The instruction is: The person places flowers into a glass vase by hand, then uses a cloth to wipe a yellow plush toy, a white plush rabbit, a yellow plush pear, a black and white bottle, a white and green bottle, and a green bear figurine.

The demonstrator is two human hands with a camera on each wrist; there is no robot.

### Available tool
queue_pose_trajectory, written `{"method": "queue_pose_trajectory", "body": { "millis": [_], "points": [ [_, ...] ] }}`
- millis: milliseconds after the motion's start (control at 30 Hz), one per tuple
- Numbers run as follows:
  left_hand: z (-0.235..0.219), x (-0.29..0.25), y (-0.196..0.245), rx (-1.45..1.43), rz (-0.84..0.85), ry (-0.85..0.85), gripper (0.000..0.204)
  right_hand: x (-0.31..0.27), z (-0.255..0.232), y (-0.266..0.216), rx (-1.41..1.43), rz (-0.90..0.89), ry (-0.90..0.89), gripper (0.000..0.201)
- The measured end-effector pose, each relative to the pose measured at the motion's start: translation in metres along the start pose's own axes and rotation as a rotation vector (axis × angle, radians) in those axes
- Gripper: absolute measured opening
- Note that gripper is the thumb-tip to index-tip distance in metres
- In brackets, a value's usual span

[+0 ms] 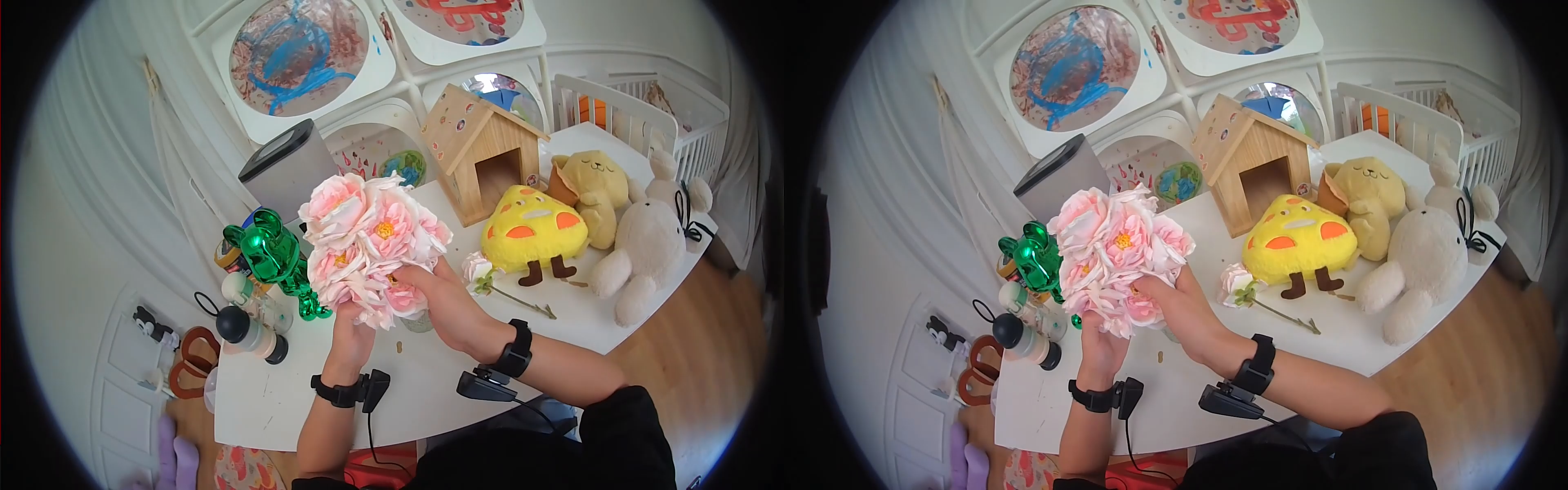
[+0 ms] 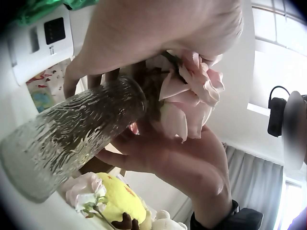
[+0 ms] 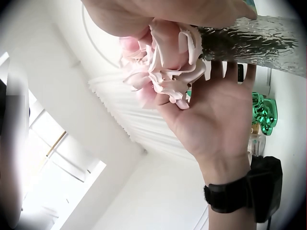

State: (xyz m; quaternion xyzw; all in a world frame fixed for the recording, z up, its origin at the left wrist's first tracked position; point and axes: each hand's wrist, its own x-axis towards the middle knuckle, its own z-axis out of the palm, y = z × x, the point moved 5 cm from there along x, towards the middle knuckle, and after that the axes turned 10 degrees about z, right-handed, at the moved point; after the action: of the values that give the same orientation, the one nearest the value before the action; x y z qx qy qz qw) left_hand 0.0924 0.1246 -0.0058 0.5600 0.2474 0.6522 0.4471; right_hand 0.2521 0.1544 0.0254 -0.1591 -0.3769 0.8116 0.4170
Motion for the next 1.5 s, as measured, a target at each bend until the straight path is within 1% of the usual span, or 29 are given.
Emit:
{"method": "queue_pose_trajectory", "body": {
  "millis": [33,100,133,200,233,300,333,400,433,500,533,600,633,700,833,900,933,1000,1033,1100,1133,1200,1233,1300,1333,1400,1433,1500],
  "points": [
    [0.004,0.001,0.000,0.005,-0.012,-0.007,0.052,0.000,0.002,0.001,0.013,-0.003,0.005,0.062],
    [0.011,0.002,0.004,-0.021,0.032,0.087,0.050,0.000,0.003,0.002,0.097,0.007,0.097,0.060],
    [0.012,0.002,0.003,-0.018,0.027,0.082,0.050,0.001,0.003,0.005,0.103,0.004,0.100,0.060],
    [0.012,0.001,0.007,-0.009,0.088,0.100,0.053,0.006,-0.006,0.012,-0.001,-0.062,0.194,0.062],
    [0.021,0.002,0.012,-0.008,0.086,0.094,0.053,0.006,-0.011,0.015,0.002,-0.067,0.196,0.062],
    [0.034,0.003,0.032,0.142,0.145,0.229,0.055,0.002,-0.017,0.013,-0.195,-0.115,0.237,0.061],
    [0.038,0.006,0.035,0.142,0.143,0.226,0.055,-0.001,-0.016,0.010,-0.193,-0.117,0.239,0.061],
    [0.041,0.008,0.034,0.030,0.089,0.287,0.053,-0.009,-0.009,0.002,-0.587,-0.102,0.243,0.057],
    [0.041,0.007,0.034,0.032,0.085,0.285,0.053,-0.007,-0.011,0.004,-0.584,-0.101,0.245,0.057],
    [0.039,0.010,0.035,0.038,0.077,0.307,0.052,0.006,-0.016,0.009,-0.430,-0.132,0.201,0.051],
    [0.037,0.012,0.035,0.040,0.081,0.302,0.052,0.008,-0.018,0.008,-0.429,-0.138,0.200,0.051],
    [0.027,0.009,0.032,-0.020,0.067,0.360,0.048,0.010,-0.020,0.010,-0.297,-0.129,0.153,0.051],
    [0.023,0.008,0.032,-0.018,0.068,0.360,0.048,0.010,-0.021,0.009,-0.296,-0.130,0.152,0.051],
    [0.020,0.007,0.032,0.045,0.075,0.297,0.044,0.012,-0.025,0.007,-0.361,-0.070,0.210,0.048],
    [0.026,0.006,0.034,0.081,0.059,0.265,0.038,0.010,-0.023,0.001,-0.367,-0.037,0.199,0.049],
    [0.038,0.007,0.039,0.070,0.084,0.405,0.032,0.006,-0.020,-0.002,-0.419,-0.021,0.214,0.051],
    [0.040,0.006,0.036,0.070,0.084,0.403,0.032,0.008,-0.021,0.000,-0.418,-0.022,0.215,0.051],
    [0.038,0.002,0.032,0.090,0.105,0.431,0.031,0.010,-0.017,0.002,-0.358,-0.149,0.137,0.052],
    [0.031,0.000,0.030,0.093,0.103,0.431,0.031,0.010,-0.016,0.002,-0.355,-0.148,0.137,0.052],
    [0.017,-0.001,0.028,-0.061,0.126,0.363,0.035,0.011,-0.017,0.002,-0.359,-0.092,0.146,0.051],
    [0.015,0.000,0.032,-0.060,0.125,0.364,0.035,0.011,-0.017,0.001,-0.358,-0.091,0.146,0.051],
    [0.015,0.003,0.033,-0.162,0.028,0.375,0.039,0.011,-0.017,0.000,-0.399,-0.092,0.120,0.051],
    [0.016,0.005,0.033,-0.162,0.028,0.375,0.039,0.010,-0.017,-0.001,-0.399,-0.092,0.121,0.051],
    [0.019,0.007,0.033,-0.105,0.015,0.331,0.044,0.008,-0.014,-0.004,-0.467,-0.153,0.102,0.052],
    [0.017,0.005,0.031,-0.104,0.014,0.332,0.044,0.009,-0.015,-0.004,-0.466,-0.151,0.102,0.052],
    [0.016,0.001,0.027,0.075,0.013,0.216,0.052,0.011,-0.014,-0.001,-0.402,-0.136,0.050,0.052],
    [0.016,0.000,0.026,0.075,0.013,0.218,0.052,0.011,-0.014,0.000,-0.402,-0.135,0.049,0.052],
    [0.018,0.000,0.026,0.128,0.051,0.176,0.056,0.011,-0.016,0.003,-0.366,-0.089,0.109,0.057]
  ]
}}
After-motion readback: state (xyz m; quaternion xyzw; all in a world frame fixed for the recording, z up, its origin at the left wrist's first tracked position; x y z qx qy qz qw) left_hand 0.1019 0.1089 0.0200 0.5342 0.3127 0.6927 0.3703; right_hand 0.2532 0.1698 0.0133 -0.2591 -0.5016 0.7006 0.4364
